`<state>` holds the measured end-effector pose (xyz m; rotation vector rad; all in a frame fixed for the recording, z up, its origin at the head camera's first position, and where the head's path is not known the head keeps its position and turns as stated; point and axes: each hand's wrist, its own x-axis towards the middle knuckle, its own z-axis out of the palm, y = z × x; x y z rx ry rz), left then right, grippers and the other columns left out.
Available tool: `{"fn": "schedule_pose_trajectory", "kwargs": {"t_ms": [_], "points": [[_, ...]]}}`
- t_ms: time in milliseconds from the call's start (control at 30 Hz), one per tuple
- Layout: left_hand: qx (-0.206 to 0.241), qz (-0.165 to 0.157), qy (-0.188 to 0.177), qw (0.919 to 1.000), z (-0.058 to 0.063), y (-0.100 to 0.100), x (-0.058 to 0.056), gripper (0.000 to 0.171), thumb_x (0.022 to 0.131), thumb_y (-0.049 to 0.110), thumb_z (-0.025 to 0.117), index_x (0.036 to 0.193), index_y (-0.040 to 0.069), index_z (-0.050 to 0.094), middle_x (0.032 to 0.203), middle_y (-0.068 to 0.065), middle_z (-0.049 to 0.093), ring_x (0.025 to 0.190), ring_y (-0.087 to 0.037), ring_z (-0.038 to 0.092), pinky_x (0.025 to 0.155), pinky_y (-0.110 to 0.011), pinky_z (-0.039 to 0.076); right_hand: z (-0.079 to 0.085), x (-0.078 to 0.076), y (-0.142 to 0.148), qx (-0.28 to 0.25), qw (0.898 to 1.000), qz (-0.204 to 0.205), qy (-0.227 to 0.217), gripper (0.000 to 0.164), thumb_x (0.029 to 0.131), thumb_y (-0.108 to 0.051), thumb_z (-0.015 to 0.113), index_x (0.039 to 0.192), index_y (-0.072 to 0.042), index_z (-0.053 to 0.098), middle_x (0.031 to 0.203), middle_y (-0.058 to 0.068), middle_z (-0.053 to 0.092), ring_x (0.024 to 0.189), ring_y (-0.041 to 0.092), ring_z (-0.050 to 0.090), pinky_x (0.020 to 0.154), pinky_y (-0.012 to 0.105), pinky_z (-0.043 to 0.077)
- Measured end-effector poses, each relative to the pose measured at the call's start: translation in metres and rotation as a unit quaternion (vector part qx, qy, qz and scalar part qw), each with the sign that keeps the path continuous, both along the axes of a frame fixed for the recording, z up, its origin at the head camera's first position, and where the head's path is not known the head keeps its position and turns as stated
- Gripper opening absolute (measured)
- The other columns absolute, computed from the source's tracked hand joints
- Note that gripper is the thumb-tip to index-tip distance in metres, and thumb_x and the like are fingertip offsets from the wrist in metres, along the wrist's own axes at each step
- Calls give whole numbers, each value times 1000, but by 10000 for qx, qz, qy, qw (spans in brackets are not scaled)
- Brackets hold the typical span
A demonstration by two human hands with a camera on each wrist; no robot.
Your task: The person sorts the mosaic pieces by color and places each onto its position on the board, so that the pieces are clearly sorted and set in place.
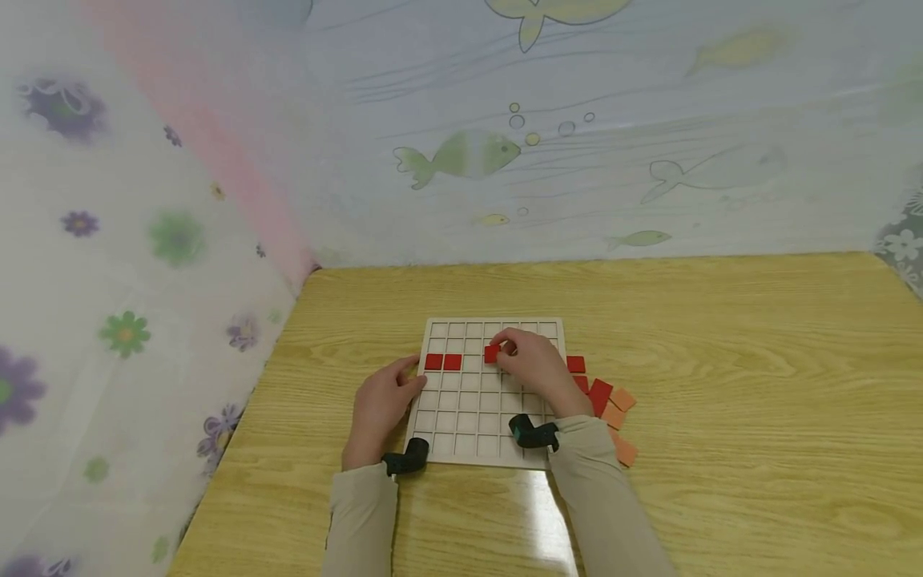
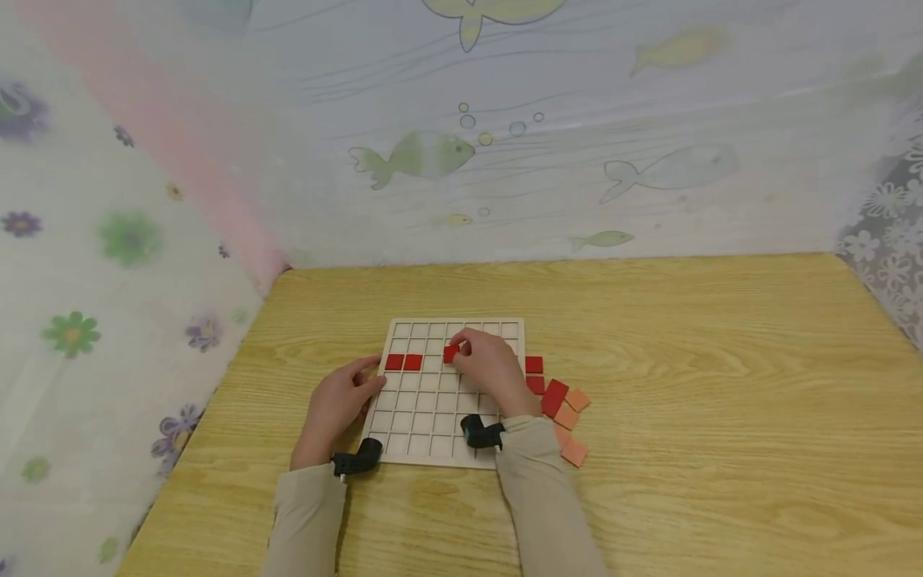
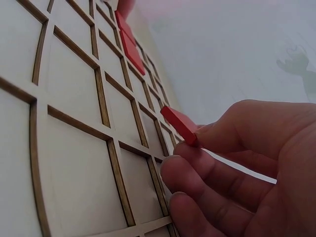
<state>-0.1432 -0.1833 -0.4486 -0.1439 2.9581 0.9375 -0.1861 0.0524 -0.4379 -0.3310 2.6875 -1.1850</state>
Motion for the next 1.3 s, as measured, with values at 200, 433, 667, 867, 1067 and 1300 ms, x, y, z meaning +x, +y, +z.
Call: {"fn": "schedule_pose_trajectory", "kwargs": {"t_ms": [200, 433, 667, 867, 1067, 1300], "points": [[16, 18, -24, 10000, -1, 0, 0, 39, 84, 33, 61, 121, 22, 57, 65, 4, 51, 49, -13, 45, 48, -28, 33, 0, 1, -2, -45, 9999, 112, -37, 23, 83, -15, 53, 105, -18, 62, 84, -5, 56, 71, 14, 49, 64, 29, 40], [41, 55, -37, 10000, -1, 0, 0, 39, 83, 34, 61, 121, 24, 57, 65, 4, 51, 49, -13, 46, 49, -28, 34, -1, 1, -6, 118, 9999, 105, -15, 24, 83, -15, 54, 104, -19, 63, 84, -5, 57, 73, 13, 50, 65, 30, 41], [33, 20, -12, 10000, -1, 0, 0, 39, 84, 33, 61, 121, 22, 58, 65, 4, 51, 48, -13, 45, 49, -28, 33, -4, 0, -11, 381, 9992, 126, 35, 26, 80, -14, 52, 102, -21, 63, 80, -7, 56, 71, 13, 49, 63, 29, 40], [56, 4, 9, 10000, 0, 0, 0, 39, 84, 33, 61, 121, 22, 58, 65, 4, 51, 47, -13, 45, 48, -28, 33, -3, 2, -16, 494, 9988, 33, 32, 26, 79, -14, 50, 100, -22, 64, 77, -8, 55, 66, 13, 48, 58, 28, 38], [129, 17, -9, 9999, 1, 0, 1, 39, 84, 32, 61, 121, 21, 57, 65, 4, 51, 48, -13, 46, 48, -28, 33, -4, 3, -20, 494, 9987, -98, 8, 25, 80, -15, 49, 99, -22, 64, 78, -9, 57, 65, 12, 49, 55, 27, 38], [114, 34, -40, 9999, 0, 0, 0, 39, 84, 32, 61, 121, 22, 57, 65, 3, 51, 48, -14, 45, 48, -28, 33, -5, 3, -23, 508, 9983, -280, -52, 25, 81, -17, 50, 101, -23, 64, 84, -8, 60, 67, 11, 52, 53, 27, 40]]}}
